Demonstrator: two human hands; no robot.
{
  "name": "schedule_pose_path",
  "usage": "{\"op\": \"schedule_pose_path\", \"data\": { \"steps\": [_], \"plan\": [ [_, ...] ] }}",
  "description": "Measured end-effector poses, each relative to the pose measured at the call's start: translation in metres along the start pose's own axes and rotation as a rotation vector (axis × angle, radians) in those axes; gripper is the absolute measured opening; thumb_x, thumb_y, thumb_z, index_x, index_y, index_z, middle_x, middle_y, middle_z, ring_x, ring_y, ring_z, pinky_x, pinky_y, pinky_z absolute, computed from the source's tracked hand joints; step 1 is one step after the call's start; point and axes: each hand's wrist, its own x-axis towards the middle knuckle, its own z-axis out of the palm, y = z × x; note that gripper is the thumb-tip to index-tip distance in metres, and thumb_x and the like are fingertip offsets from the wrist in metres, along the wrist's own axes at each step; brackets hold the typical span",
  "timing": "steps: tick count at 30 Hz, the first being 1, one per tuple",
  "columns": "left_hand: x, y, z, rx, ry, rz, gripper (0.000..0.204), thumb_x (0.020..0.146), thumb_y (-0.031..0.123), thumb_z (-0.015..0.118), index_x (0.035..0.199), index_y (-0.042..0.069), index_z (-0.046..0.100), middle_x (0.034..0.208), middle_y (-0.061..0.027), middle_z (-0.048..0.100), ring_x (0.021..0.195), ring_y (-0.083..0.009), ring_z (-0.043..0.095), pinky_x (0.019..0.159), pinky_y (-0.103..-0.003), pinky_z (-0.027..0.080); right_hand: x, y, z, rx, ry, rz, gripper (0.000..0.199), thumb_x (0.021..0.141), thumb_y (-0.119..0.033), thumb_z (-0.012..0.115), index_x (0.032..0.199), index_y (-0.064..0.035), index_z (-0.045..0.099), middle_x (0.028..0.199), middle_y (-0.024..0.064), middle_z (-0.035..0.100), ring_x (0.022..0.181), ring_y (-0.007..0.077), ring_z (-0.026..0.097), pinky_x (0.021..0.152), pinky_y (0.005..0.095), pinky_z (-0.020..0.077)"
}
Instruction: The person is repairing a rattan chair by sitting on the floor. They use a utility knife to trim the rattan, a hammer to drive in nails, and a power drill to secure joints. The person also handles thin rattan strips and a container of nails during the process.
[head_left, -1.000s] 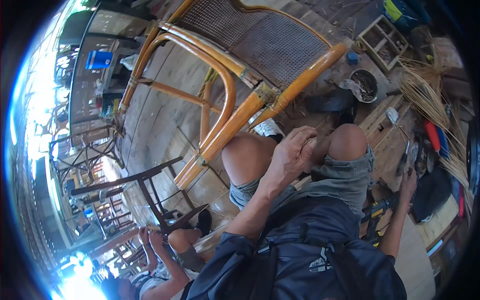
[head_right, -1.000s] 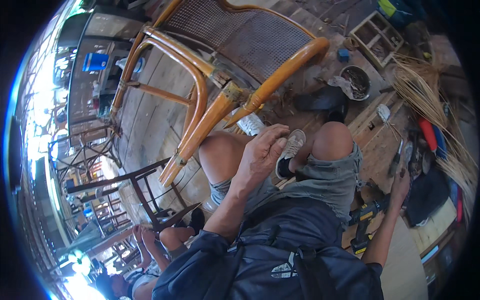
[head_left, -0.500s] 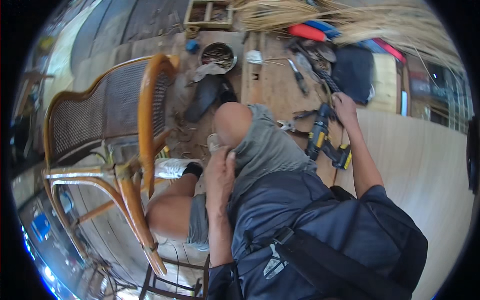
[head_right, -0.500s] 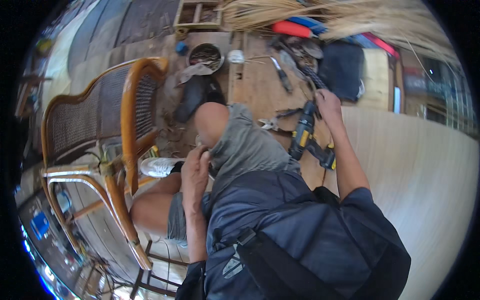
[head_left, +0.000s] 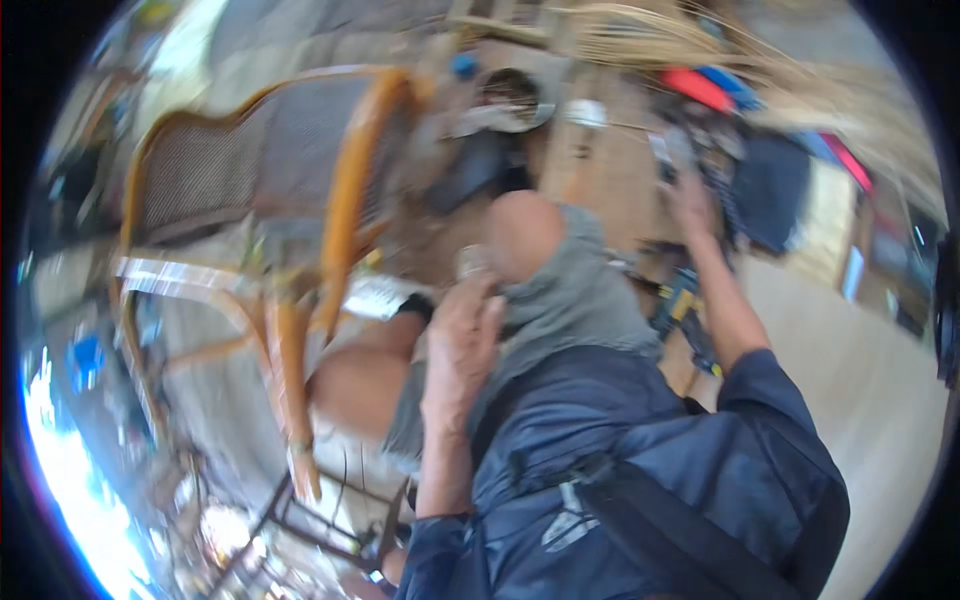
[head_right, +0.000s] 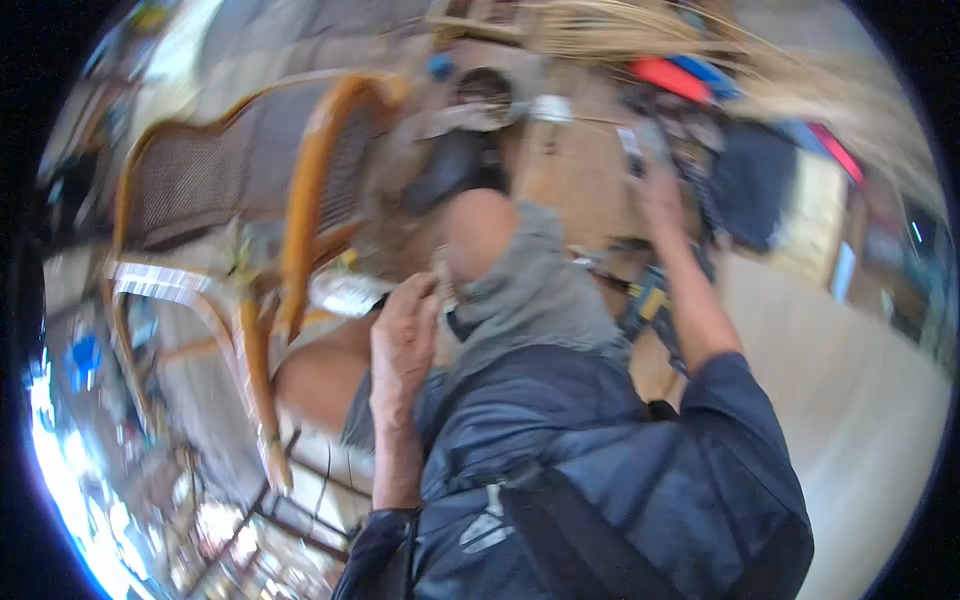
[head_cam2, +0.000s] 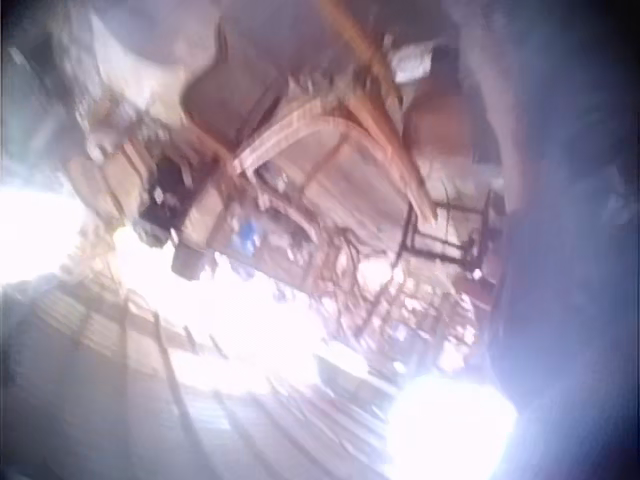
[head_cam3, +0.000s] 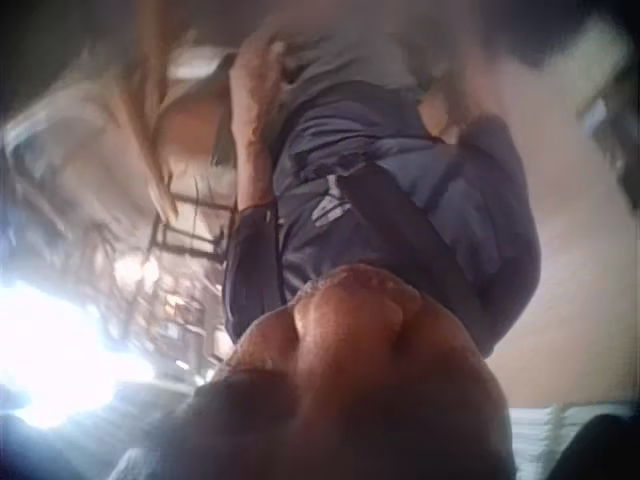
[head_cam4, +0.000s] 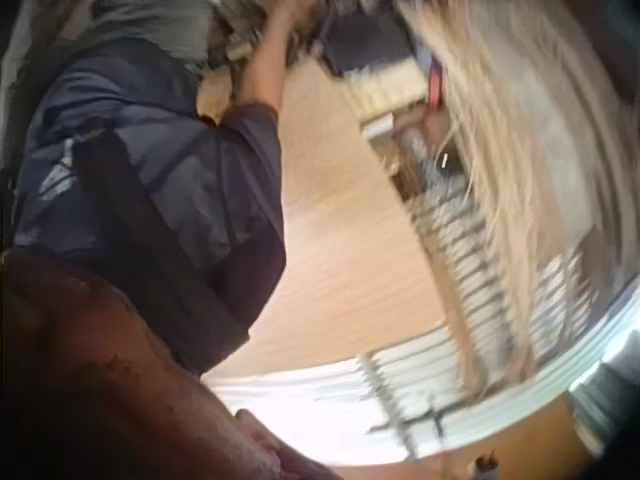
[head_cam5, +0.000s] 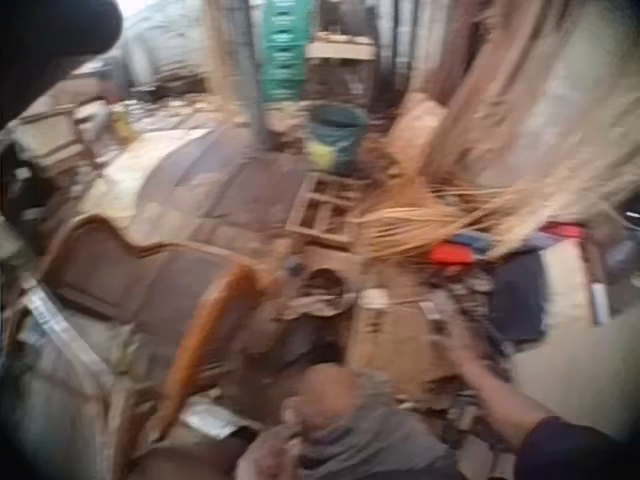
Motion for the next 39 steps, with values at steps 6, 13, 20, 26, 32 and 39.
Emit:
{"op": "schedule_pose_path", "data": {
  "steps": [6,13,20,26,32,39],
  "plan": [
    [-0.048,0.014,-0.102,0.219,0.731,0.112,0.024,0.083,0.004,0.058,0.106,0.001,0.062,0.105,-0.0141,0.063,0.106,-0.0292,0.058,0.094,-0.039,0.043,-0.007,0.027,-0.021,0.394,-0.063,0.080,0.044,0.079,-0.024,0.065,0.114,0.0009,0.061,0.098,0.0178,0.066,0.090,0.0246,0.064,0.078,0.0339,0.0478],
    [-0.059,-0.056,-0.148,0.601,1.005,-0.347,0.026,0.091,0.022,0.054,0.105,0.003,0.062,0.100,-0.0150,0.065,0.096,-0.0351,0.060,0.086,-0.043,0.046,-0.121,-0.146,-0.130,1.022,-0.363,-0.134,0.036,0.086,-0.018,0.061,0.117,-0.0018,0.058,0.072,-0.0034,0.048,0.056,0.0023,0.042,0.046,0.0180,0.0323],
    [-0.049,-0.039,-0.164,0.459,0.643,-0.670,0.050,0.093,0.053,0.043,0.091,0.008,0.065,0.079,-0.0154,0.065,0.079,-0.0357,0.062,0.071,-0.044,0.047,-0.169,-0.288,-0.163,0.698,-0.716,-0.752,0.036,0.085,-0.011,0.063,0.118,0.0019,0.057,0.093,0.0033,0.060,0.081,0.0095,0.055,0.074,0.0239,0.0452],
    [-0.049,-0.051,-0.161,0.517,0.721,-0.645,0.050,0.091,0.053,0.047,0.083,0.006,0.063,0.078,-0.0161,0.065,0.077,-0.0358,0.062,0.068,-0.046,0.046,-0.177,-0.344,-0.182,0.505,-0.643,-1.043,0.034,0.086,-0.015,0.065,0.114,0.0027,0.060,0.099,0.0057,0.063,0.090,0.0104,0.057,0.082,0.0252,0.0454],
    [-0.051,-0.048,-0.161,0.496,0.757,-0.599,0.043,0.090,0.048,0.052,0.081,0.007,0.064,0.073,-0.0138,0.064,0.073,-0.0322,0.062,0.066,-0.045,0.047,-0.188,-0.374,-0.195,0.352,-0.698,-0.999,0.033,0.087,-0.015,0.064,0.115,0.0024,0.059,0.092,0.0039,0.062,0.086,0.0092,0.057,0.079,0.0243,0.0459],
    [-0.052,-0.053,-0.160,0.497,0.802,-0.518,0.038,0.089,0.045,0.054,0.082,0.008,0.063,0.071,-0.0110,0.063,0.072,-0.0299,0.062,0.065,-0.043,0.047,-0.190,-0.387,-0.188,0.300,-0.616,-1.052,0.032,0.087,-0.015,0.062,0.114,0.0029,0.060,0.085,0.0050,0.061,0.079,0.0087,0.056,0.072,0.0249,0.0466]
  ]
}}
